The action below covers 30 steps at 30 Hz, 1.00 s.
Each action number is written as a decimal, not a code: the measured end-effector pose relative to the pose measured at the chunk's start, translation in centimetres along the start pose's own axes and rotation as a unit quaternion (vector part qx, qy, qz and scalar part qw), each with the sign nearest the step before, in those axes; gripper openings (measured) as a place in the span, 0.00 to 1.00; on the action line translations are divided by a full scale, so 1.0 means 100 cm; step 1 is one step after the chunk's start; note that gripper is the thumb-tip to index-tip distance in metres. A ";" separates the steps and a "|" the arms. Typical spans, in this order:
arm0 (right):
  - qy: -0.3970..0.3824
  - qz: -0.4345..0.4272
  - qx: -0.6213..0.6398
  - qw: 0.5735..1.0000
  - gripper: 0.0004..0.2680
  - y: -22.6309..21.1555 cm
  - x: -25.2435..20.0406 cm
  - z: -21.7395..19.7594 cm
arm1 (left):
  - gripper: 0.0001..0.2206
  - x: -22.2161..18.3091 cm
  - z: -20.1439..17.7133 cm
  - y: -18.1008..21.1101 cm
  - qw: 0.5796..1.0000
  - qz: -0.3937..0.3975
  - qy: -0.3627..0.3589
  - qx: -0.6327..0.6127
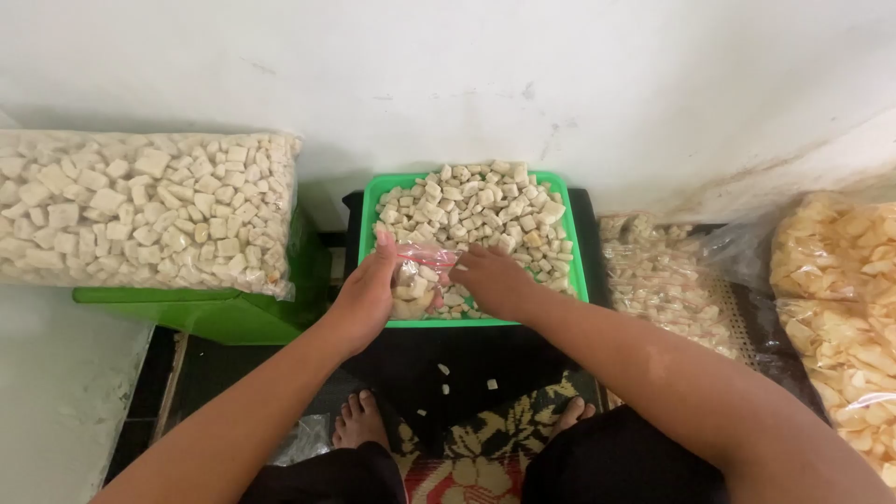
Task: Manually filling small plastic pouches with bite-sized snack pieces from a tray while sitting on the floor.
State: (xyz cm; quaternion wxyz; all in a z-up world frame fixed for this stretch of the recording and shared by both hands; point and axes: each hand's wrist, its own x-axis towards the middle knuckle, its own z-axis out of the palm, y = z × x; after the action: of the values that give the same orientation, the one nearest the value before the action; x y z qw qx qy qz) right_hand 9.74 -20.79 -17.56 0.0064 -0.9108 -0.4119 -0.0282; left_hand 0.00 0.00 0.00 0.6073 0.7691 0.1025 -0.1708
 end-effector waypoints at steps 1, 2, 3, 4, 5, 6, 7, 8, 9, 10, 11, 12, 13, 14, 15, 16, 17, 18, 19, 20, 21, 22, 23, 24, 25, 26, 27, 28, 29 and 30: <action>0.000 0.000 0.000 1.000 0.14 0.002 0.003 0.011 | 0.39 0.001 0.001 0.001 1.000 0.000 0.000 0.000; 0.043 -0.029 -0.020 0.998 0.09 0.004 0.006 0.021 | 0.38 0.002 0.002 0.001 0.999 0.029 -0.026 -0.032; 0.085 -0.058 -0.038 0.994 0.05 0.006 0.009 0.032 | 0.38 0.002 0.003 0.001 0.995 0.056 -0.053 -0.063; 0.085 -0.058 -0.038 0.994 0.05 0.004 0.009 0.038 | 0.38 0.008 0.001 -0.005 0.995 0.056 -0.054 -0.063; 0.106 -0.061 -0.052 0.991 0.03 0.003 0.011 0.043 | 0.38 0.013 -0.001 -0.012 0.991 0.073 -0.067 -0.087; 0.127 -0.064 -0.065 0.988 0.02 0.001 0.012 0.048 | 0.39 0.018 -0.004 -0.019 0.986 0.090 -0.081 -0.111; 0.127 -0.065 -0.064 0.988 0.02 0.001 0.011 0.048 | 0.39 0.018 -0.004 -0.019 0.987 0.089 -0.080 -0.111; 0.117 -0.055 -0.063 0.990 0.01 0.001 0.010 0.048 | 0.39 0.018 -0.003 -0.020 0.986 0.092 -0.085 -0.114; 0.108 -0.044 -0.063 0.991 0.01 0.002 0.010 0.048 | 0.39 0.019 -0.003 -0.019 0.984 0.095 -0.091 -0.116; 0.108 -0.044 -0.064 0.991 0.01 0.001 0.010 0.045 | 0.39 0.019 -0.003 -0.019 0.984 0.097 -0.090 -0.116; 0.068 -0.029 -0.053 0.996 0.01 0.000 0.010 0.043 | 0.39 0.019 -0.004 -0.020 0.984 0.098 -0.095 -0.114; 0.027 -0.013 -0.042 0.999 0.02 -0.001 0.011 0.041 | 0.39 0.019 -0.004 -0.020 0.984 0.100 -0.099 -0.111; 0.027 -0.013 -0.043 0.999 0.02 -0.003 0.012 0.031 | 0.39 0.013 -0.003 -0.012 0.984 0.101 -0.100 -0.111; -0.017 0.029 0.003 0.999 0.03 -0.006 0.013 0.020 | 0.38 0.008 -0.002 -0.004 0.987 0.093 -0.090 -0.092; -0.062 0.070 0.049 0.994 0.05 -0.008 0.014 0.010 | 0.38 0.002 -0.002 0.003 0.990 0.084 -0.081 -0.074; -0.061 0.071 0.048 0.994 0.05 0.000 0.016 0.009 | 0.38 0.010 -0.007 -0.008 0.990 0.085 -0.081 -0.073; -0.044 0.113 0.127 0.984 0.07 0.007 0.018 0.008 | 0.39 0.018 -0.013 -0.019 0.995 0.077 -0.061 -0.030; -0.027 0.153 0.206 0.966 0.09 0.013 0.021 0.007 | 0.40 0.026 -0.019 -0.031 0.997 0.070 -0.041 0.014; -0.028 0.152 0.205 0.966 0.09 0.009 0.019 -0.024 | 0.40 0.016 -0.013 -0.019 0.997 0.069 -0.040 0.012; 0.079 0.129 0.317 0.936 0.08 0.004 0.017 -0.055 | 0.39 0.006 -0.006 -0.008 0.995 0.078 -0.057 -0.017; 0.182 0.104 0.420 0.883 0.08 -0.001 0.014 -0.086 | 0.37 -0.004 0.001 0.003 0.992 0.086 -0.074 -0.048; 0.180 0.104 0.419 0.884 0.08 0.001 0.009 -0.100 | 0.37 0.006 -0.001 -0.004 0.992 0.086 -0.074 -0.050; 0.231 0.082 0.478 0.843 0.09 0.002 0.005 -0.113 | 0.38 0.015 -0.002 -0.011 0.988 0.103 -0.092 -0.070; 0.280 0.059 0.534 0.796 0.11 0.004 0.000 -0.127 | 0.39 0.025 -0.003 -0.019 0.982 0.120 -0.111 -0.090; 0.278 0.059 0.534 0.796 0.11 0.000 -0.004 -0.141 | 0.39 0.022 -0.004 -0.017 0.982 0.120 -0.110 -0.091; 0.272 0.038 0.534 0.799 0.10 -0.004 -0.008 -0.155 | 0.38 0.019 -0.004 -0.016 0.986 0.121 -0.102 -0.057; 0.268 0.017 0.534 0.802 0.08 -0.008 -0.012 -0.169 | 0.37 0.017 -0.003 -0.013 0.988 0.123 -0.095 -0.020; 0.269 0.019 0.534 0.801 0.08 -0.012 -0.013 -0.172 | 0.37 0.015 -0.002 -0.013 0.988 0.123 -0.097 -0.019; 0.258 0.005 0.504 0.825 0.06 -0.015 -0.013 -0.175 | 0.37 0.014 0.000 -0.013 0.988 0.119 -0.098 -0.025; 0.247 -0.009 0.472 0.846 0.04 -0.018 -0.013 -0.179 | 0.38 0.013 0.002 -0.012 0.988 0.115 -0.099 -0.032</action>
State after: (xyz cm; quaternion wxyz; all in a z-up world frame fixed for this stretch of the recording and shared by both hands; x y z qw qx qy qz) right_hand 6.69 -21.18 0.18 0.5367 -0.7571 -0.3686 -0.0540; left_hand 0.72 0.03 -1.61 0.6543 0.7352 -0.0423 -0.1717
